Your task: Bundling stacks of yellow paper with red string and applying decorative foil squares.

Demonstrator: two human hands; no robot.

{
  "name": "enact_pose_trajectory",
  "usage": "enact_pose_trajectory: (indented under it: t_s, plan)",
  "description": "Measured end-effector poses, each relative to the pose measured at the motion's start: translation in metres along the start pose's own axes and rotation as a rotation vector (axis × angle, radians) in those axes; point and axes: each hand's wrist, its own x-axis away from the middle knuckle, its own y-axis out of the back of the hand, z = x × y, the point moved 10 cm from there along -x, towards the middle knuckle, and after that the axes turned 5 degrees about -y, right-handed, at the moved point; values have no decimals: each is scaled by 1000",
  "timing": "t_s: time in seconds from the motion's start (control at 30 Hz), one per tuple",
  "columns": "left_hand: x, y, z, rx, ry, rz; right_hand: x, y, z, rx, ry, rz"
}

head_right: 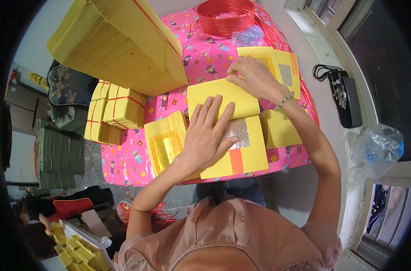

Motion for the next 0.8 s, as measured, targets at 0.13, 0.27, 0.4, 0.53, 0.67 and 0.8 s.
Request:
enact_pose_trajectory:
  t_s: [0.13,0.27,0.4,0.53,0.67,0.8]
  plan:
    - [-1,-1,2,6,6,12,-12,-16,6,-208,-34,98]
    - [-4,-1,4,-1,6,13,-16,-37,13,-226,14,194]
    - [-5,-5,7,8,5,34,-15,-37,15,-209,7,224]
    - [-3,-7,8,33,7,37,-16,-39,16,-221,25,222]
    - [-2,-9,9,36,12,45,-15,-40,16,-238,22,209]
    - [-2,-12,10,37,12,56,-13,-40,16,-237,34,187]
